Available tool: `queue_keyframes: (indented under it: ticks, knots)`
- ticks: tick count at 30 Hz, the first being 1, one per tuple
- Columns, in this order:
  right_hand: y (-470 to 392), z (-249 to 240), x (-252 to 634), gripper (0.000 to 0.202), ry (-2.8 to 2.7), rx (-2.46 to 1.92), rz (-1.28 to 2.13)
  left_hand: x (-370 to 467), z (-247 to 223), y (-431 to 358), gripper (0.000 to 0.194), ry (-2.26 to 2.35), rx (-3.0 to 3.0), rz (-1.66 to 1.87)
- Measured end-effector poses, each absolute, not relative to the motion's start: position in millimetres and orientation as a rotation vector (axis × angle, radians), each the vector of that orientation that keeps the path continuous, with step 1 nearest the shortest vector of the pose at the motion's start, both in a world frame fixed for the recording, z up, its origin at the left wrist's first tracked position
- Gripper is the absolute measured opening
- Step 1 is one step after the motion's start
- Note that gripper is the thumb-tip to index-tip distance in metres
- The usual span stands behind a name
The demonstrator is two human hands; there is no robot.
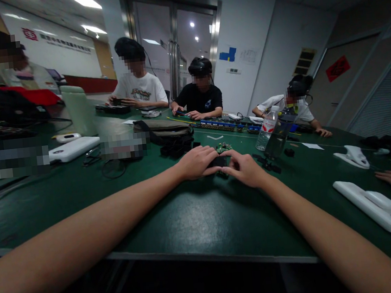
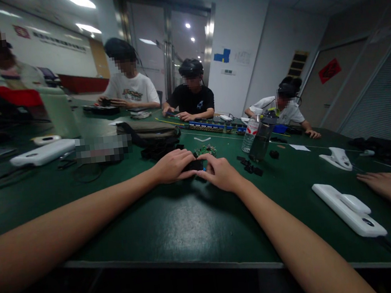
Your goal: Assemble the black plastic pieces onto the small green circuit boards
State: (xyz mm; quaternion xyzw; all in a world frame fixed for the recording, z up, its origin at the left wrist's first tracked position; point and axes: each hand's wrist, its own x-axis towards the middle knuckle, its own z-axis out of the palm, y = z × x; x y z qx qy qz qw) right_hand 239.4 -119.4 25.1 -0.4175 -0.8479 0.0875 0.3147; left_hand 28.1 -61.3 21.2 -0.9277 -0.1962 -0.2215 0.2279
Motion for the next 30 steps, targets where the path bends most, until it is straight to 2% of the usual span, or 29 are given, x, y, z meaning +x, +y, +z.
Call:
queue_keyframes:
  ticks: [10, 30]
  knots:
    - [-116.5, 28.4, 246.4, 0.032, -2.349, -1.148, 0.062, 28.9, 21.4, -62.2, 0.043, -0.514, -2.602, -0.592]
    - [-115.4, 27.9, 247.3, 0.028, -2.33, -1.125, 0.022, 27.8, 21.2, -62.6, 0.036, -0.527, -2.647, -0.609]
